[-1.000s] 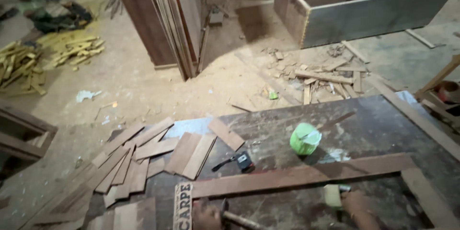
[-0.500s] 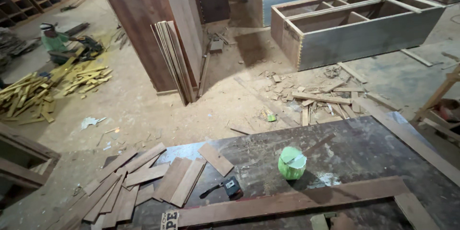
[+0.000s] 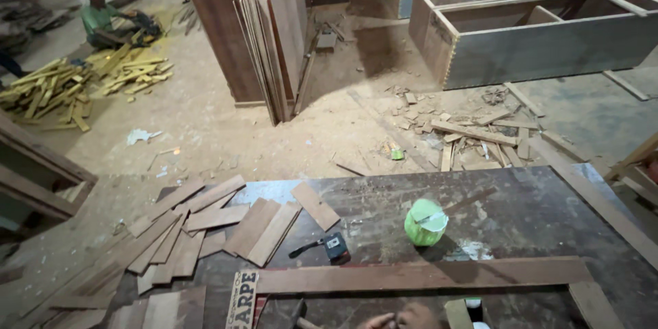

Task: The person hammers nails into a rectangular wooden frame using a hammer and nail set. They repeatedly reposition the frame on the workbench to access different sides and corners.

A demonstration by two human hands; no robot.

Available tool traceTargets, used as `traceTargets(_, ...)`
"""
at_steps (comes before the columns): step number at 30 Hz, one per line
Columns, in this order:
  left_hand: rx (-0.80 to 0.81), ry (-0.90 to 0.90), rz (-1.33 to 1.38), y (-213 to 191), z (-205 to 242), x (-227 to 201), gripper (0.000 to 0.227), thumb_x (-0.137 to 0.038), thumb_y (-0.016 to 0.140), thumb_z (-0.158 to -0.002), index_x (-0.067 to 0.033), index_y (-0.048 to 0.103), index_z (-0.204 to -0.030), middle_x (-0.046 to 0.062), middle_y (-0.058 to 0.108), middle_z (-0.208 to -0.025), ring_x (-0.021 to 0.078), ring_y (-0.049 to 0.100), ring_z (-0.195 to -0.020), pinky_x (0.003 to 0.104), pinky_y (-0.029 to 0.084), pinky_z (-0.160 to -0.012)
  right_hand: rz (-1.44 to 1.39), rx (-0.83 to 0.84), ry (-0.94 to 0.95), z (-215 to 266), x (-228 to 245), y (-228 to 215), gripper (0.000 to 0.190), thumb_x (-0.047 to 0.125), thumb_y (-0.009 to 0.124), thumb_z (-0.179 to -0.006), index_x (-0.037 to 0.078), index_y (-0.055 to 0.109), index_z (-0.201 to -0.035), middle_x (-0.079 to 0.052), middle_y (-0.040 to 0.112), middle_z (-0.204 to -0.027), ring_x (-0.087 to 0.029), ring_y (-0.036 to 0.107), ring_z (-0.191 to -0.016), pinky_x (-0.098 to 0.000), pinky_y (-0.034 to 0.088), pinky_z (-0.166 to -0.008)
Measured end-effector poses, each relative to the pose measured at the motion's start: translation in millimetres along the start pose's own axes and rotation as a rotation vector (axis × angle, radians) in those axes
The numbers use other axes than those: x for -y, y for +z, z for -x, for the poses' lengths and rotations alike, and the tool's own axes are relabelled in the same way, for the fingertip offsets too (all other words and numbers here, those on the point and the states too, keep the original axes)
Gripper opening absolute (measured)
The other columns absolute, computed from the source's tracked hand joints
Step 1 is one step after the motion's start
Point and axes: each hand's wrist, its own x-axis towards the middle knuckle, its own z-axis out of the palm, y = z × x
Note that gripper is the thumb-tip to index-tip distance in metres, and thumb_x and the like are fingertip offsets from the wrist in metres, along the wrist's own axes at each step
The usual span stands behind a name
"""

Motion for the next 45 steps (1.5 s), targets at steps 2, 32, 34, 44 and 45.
traceTargets(2,-0.022,-0.031,0.051,-12.8,3.9,-5.4,0.028,-0.024,0.081,-0.090,-0.0091,0.077,-0.113,0.006,0.080,-0.105,0.0139,0.074,-0.099,0.032,0.059,-0.093,-0.106,-0.113,0.136,-16.5,30.5,5.4,0.014,0.028,0.080,-0.078,0.017,0.077,-0.086,-0.009,0.071,-0.090,-0.032,0.070,-0.085,-0.0454,0.054,-0.075)
traceTargets(32,-0.649,0.170,0.141,-388.8,22.0,-5.2,0.022,-0.005,0.063,-0.099,-0.0040,0.063,-0.121,0.006,0.070,-0.109,0.0154,0.065,-0.099,0.029,0.054,-0.084,-0.393,0.452,0.704,-71.2,194.3,50.9,0.038,0.032,0.075,-0.082,0.009,0.074,-0.112,-0.018,0.076,-0.097,-0.033,0.074,-0.086,-0.0415,0.057,-0.078)
traceTargets(34,-0.676,0.203,-0.048,-392.0,3.4,-12.2,0.018,-0.008,0.066,-0.097,-0.0043,0.065,-0.115,0.006,0.072,-0.105,0.0171,0.068,-0.098,0.030,0.054,-0.084,-0.382,0.342,0.616,-79.8,199.7,40.1,0.038,0.031,0.074,-0.085,0.008,0.071,-0.114,-0.019,0.074,-0.100,-0.034,0.072,-0.089,-0.0414,0.056,-0.079)
traceTargets(44,-0.836,0.370,-0.822,-358.7,-8.1,-56.7,0.015,-0.002,0.075,-0.077,-0.0073,0.074,-0.091,0.016,0.065,-0.099,0.0374,0.064,-0.096,0.045,0.051,-0.083,-0.393,0.300,0.678,-129.3,216.6,41.9,0.045,0.022,0.064,-0.095,0.015,0.058,-0.140,-0.024,0.072,-0.103,-0.040,0.071,-0.093,-0.0452,0.055,-0.081)
traceTargets(45,-0.851,0.381,-0.857,-357.0,-8.0,-58.4,0.015,-0.002,0.076,-0.076,-0.0072,0.074,-0.090,0.016,0.065,-0.099,0.0380,0.063,-0.096,0.046,0.051,-0.083,-0.357,0.336,0.720,-134.2,218.7,44.2,0.051,0.023,0.064,-0.095,0.018,0.055,-0.144,-0.024,0.072,-0.101,-0.041,0.071,-0.091,-0.0463,0.055,-0.078)
